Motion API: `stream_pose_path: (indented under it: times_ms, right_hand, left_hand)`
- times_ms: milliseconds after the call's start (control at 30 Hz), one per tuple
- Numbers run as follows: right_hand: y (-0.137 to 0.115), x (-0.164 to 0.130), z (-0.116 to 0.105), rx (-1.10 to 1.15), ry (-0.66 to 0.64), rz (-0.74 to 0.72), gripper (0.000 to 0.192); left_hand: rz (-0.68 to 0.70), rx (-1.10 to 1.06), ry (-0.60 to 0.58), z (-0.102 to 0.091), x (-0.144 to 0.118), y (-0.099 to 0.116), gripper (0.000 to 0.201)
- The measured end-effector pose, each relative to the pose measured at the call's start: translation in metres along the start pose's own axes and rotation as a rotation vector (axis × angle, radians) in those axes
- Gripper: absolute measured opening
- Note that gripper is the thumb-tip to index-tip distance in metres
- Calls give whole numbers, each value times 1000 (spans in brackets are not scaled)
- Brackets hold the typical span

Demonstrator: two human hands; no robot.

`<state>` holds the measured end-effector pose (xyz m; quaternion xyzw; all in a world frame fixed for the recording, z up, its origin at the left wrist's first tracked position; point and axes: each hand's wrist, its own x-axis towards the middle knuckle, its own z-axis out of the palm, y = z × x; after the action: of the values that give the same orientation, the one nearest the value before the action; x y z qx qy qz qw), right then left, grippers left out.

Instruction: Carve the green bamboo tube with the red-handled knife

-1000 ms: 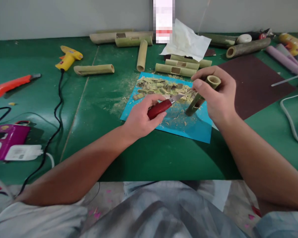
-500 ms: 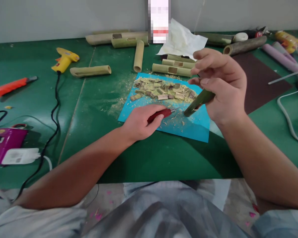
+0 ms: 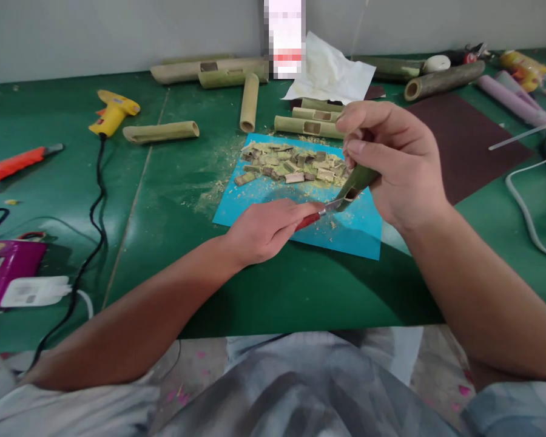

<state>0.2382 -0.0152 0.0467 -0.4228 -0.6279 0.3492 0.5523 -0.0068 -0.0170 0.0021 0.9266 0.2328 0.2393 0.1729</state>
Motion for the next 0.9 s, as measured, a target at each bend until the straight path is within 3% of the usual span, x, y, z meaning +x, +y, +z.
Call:
stream_pose_path:
  times_ms: [167, 433, 567, 900]
  right_hand:
    - [-4, 3, 0, 205, -61, 44, 10]
    - [-5, 1, -2, 89, -28, 69, 11]
    - [-7, 4, -4, 141, -24, 70, 18]
    - [12, 20, -16, 235, 135, 211, 24]
  left_hand:
    - [11, 3, 39, 4, 2, 2, 39]
    - [-81, -86, 116, 5, 2, 7, 33]
    - [-114, -59, 130, 5, 2, 5, 31]
    - [-140, -57, 180, 8, -1, 3, 31]
